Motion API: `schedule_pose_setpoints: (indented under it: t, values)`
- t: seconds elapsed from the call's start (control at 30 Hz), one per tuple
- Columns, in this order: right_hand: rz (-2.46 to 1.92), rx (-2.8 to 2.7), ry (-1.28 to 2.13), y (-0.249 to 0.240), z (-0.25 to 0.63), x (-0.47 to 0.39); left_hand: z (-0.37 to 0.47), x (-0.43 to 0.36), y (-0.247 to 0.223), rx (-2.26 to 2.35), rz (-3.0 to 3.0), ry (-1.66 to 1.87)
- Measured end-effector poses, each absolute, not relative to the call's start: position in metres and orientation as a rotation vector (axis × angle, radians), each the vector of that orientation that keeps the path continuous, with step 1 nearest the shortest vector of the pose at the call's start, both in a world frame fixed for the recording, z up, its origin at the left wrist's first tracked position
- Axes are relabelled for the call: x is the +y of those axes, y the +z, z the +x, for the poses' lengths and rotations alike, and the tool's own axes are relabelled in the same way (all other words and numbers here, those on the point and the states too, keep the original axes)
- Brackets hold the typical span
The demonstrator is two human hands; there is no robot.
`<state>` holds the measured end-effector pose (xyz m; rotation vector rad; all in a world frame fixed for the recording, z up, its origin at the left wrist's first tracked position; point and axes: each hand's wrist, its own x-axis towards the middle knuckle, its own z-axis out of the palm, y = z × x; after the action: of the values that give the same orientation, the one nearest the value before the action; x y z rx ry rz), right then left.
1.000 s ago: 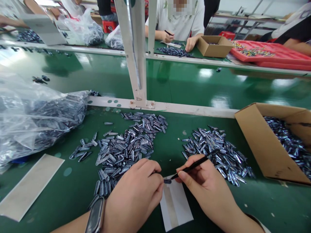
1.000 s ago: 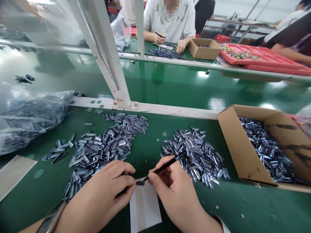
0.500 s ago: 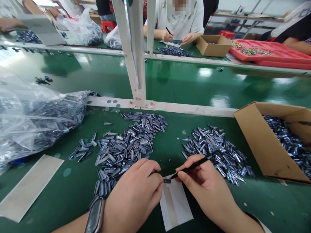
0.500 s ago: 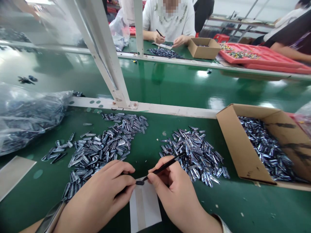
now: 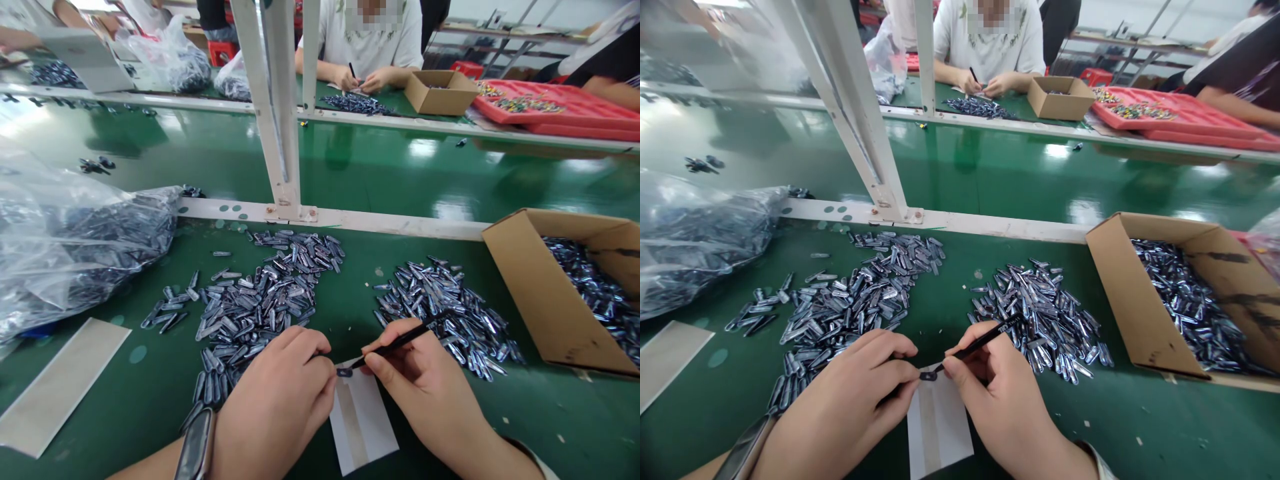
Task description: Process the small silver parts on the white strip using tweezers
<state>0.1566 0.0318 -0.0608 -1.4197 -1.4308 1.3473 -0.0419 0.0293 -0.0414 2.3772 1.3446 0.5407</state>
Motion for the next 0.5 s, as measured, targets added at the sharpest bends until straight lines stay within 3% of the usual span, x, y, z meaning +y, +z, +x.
schedule_pose_setpoints:
  t: [0.5]
  values:
    - [-1.39,-1.469,1.339,-0.0612,0.1581,0.0287,-0.0412,0.024,-0.0349,1.379,2.651,0.44]
